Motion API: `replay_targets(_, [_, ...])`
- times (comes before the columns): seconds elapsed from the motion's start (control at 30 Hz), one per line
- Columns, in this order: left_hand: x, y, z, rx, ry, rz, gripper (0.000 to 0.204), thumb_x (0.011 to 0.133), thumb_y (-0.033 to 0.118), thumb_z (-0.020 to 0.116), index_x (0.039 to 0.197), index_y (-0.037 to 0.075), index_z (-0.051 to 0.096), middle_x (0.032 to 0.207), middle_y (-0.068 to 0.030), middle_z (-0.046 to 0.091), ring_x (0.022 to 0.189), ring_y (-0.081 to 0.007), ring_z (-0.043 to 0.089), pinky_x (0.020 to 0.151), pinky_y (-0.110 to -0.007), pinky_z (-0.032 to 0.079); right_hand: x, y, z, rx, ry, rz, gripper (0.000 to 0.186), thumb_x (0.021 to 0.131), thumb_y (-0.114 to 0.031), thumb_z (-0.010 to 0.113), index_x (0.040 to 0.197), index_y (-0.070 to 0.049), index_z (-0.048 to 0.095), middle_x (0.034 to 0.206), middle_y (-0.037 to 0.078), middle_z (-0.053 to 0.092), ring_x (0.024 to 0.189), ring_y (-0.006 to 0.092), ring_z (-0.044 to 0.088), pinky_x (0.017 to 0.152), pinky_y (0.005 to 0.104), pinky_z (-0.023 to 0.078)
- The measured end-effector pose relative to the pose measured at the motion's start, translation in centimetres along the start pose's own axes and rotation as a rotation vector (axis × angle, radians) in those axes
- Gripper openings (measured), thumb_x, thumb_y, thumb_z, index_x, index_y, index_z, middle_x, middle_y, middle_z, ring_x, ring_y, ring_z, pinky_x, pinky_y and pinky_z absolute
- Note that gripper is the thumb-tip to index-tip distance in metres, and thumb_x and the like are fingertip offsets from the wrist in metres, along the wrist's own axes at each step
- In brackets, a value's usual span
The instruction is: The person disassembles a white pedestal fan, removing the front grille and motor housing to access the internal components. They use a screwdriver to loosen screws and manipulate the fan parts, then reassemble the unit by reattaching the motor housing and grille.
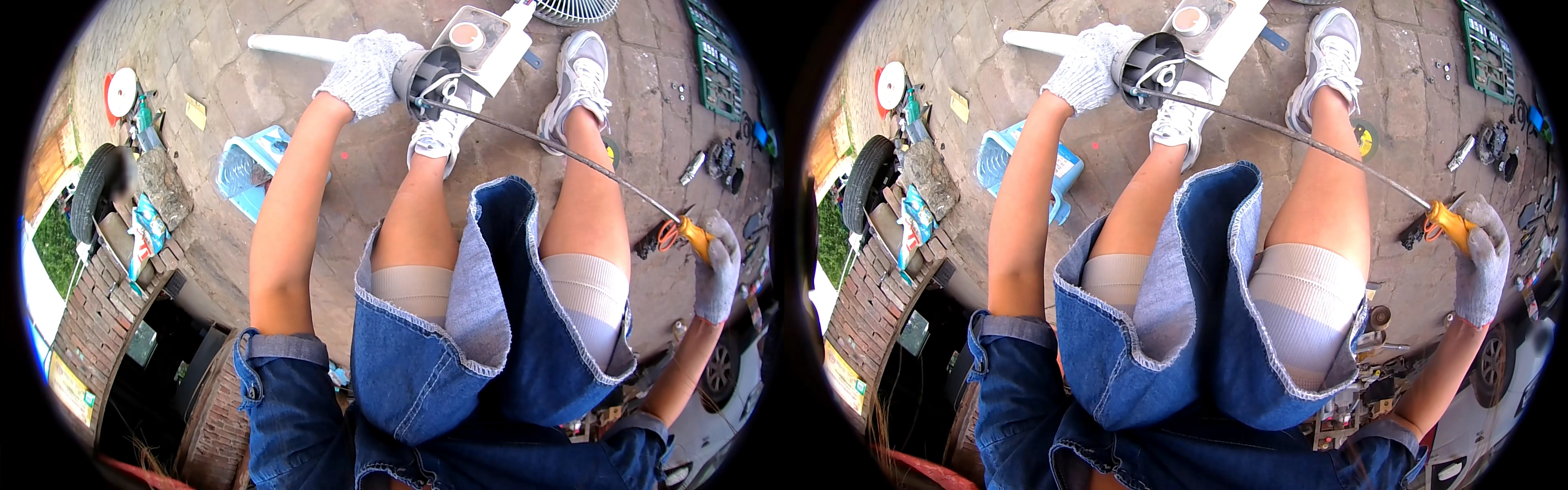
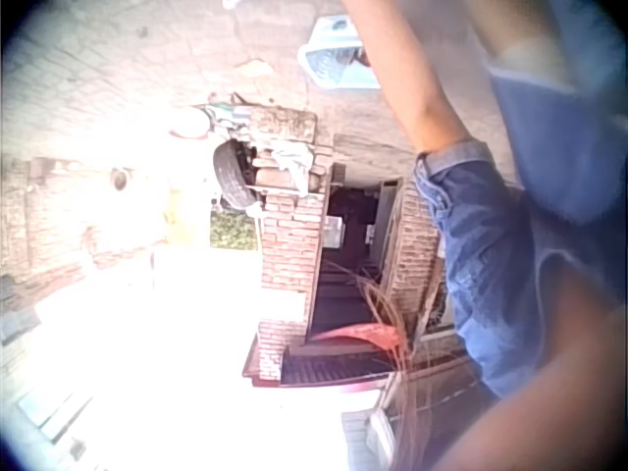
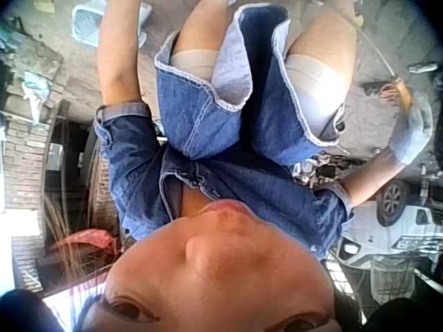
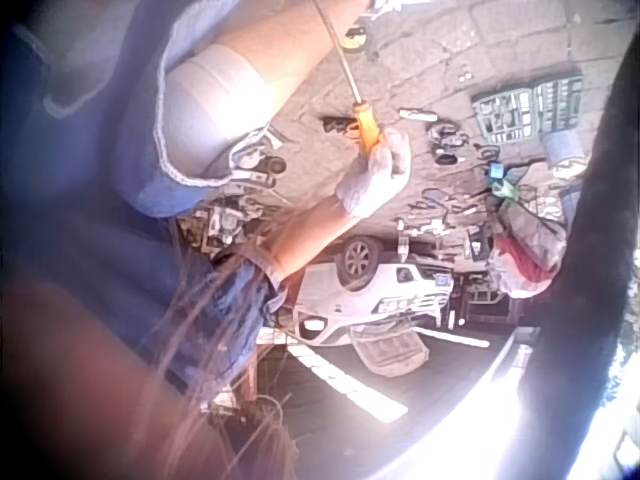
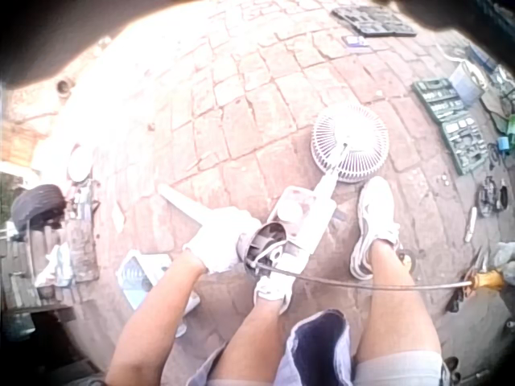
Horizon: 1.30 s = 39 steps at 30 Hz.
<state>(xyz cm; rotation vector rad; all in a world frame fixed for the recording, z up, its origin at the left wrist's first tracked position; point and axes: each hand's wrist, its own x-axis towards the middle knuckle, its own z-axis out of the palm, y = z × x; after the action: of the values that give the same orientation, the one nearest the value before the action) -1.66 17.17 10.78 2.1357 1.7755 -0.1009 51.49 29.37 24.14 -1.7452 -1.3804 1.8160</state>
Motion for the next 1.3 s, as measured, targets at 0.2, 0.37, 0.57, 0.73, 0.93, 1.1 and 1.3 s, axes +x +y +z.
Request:
replay_targets(0.2, [0.3,0.0,0.1,0.017,-0.029,0.008,0.029,0.074,0.019,0.064,0.103,0.018,0.064,0.097,-0.0077,0.065,0.093,-0.0286,0.062,0.08,-0.042,0.048,-0.2,-0.6,0.2,0.0,-0.024,-0.005,0.035,0.08,-0.026,0.067,0.102,0.0,0.064,0.107,0.006,0.057,0.096,0.0155,0.058,0.085,0.0258,0.045])
replay_targets(0.37, [0.3,0.3,-0.1,0.01,-0.04,-0.007,0.028,0.074,0.019,0.064,0.102,0.017,0.064,0.097,-0.0076,0.065,0.095,-0.0285,0.062,0.081,-0.042,0.048,-0.1,-0.5,0.7,0.031,0.013,0.008,0.032,0.079,-0.025,0.068,0.097,0.001,0.064,0.103,0.008,0.057,0.096,0.017,0.058,0.085,0.0264,0.046])
replay_targets(0.57, [0.2,0.1,0.2,0.024,-0.06,0.002,0.031,0.073,0.019,0.065,0.104,0.018,0.063,0.097,-0.0073,0.064,0.094,-0.0284,0.061,0.082,-0.041,0.048,-0.1,-0.8,1.3,-0.009,0.008,-0.027,0.031,0.078,-0.025,0.068,0.096,0.0,0.064,0.101,0.008,0.057,0.094,0.017,0.057,0.084,0.0265,0.045])
replay_targets(0.73, [0.2,0.0,0.5,0.025,-0.068,-0.011,0.033,0.072,0.019,0.066,0.105,0.019,0.063,0.099,-0.0075,0.064,0.095,-0.0284,0.06,0.082,-0.041,0.048,-0.1,-0.7,1.2,0.005,0.029,-0.005,0.032,0.078,-0.026,0.068,0.096,0.0,0.064,0.1,0.007,0.056,0.092,0.0171,0.057,0.082,0.0266,0.045])
replay_targets(0.93, [0.2,-0.1,0.5,0.017,-0.085,-0.014,0.036,0.071,0.018,0.067,0.106,0.019,0.063,0.1,-0.0076,0.063,0.095,-0.0285,0.06,0.083,-0.041,0.047,-0.1,-0.6,1.1,-0.006,0.033,-0.002,0.032,0.078,-0.026,0.068,0.096,0.001,0.064,0.1,0.006,0.056,0.091,0.0162,0.057,0.08,0.0262,0.045])
replay_targets(1.1, [0.2,0.0,0.5,-0.001,-0.076,-0.021,0.035,0.071,0.018,0.067,0.105,0.018,0.064,0.099,-0.0077,0.063,0.095,-0.0287,0.06,0.084,-0.04,0.047,-0.1,-0.7,1.8,0.002,0.088,0.029,0.032,0.079,-0.026,0.066,0.097,0.0,0.064,0.097,0.005,0.056,0.087,0.0134,0.056,0.075,0.0238,0.044])
replay_targets(1.3, [-0.1,0.5,-0.3,-0.071,0.005,-0.008,0.033,0.071,0.011,0.064,0.104,0.011,0.063,0.093,-0.0101,0.062,0.09,-0.0312,0.058,0.081,-0.04,0.046,0.5,-1.9,2.6,-0.132,-0.001,0.302,0.029,0.094,-0.026,0.049,0.106,-0.003,0.062,0.082,0.003,0.058,0.058,0.0048,0.05,0.044,0.0157,0.034])
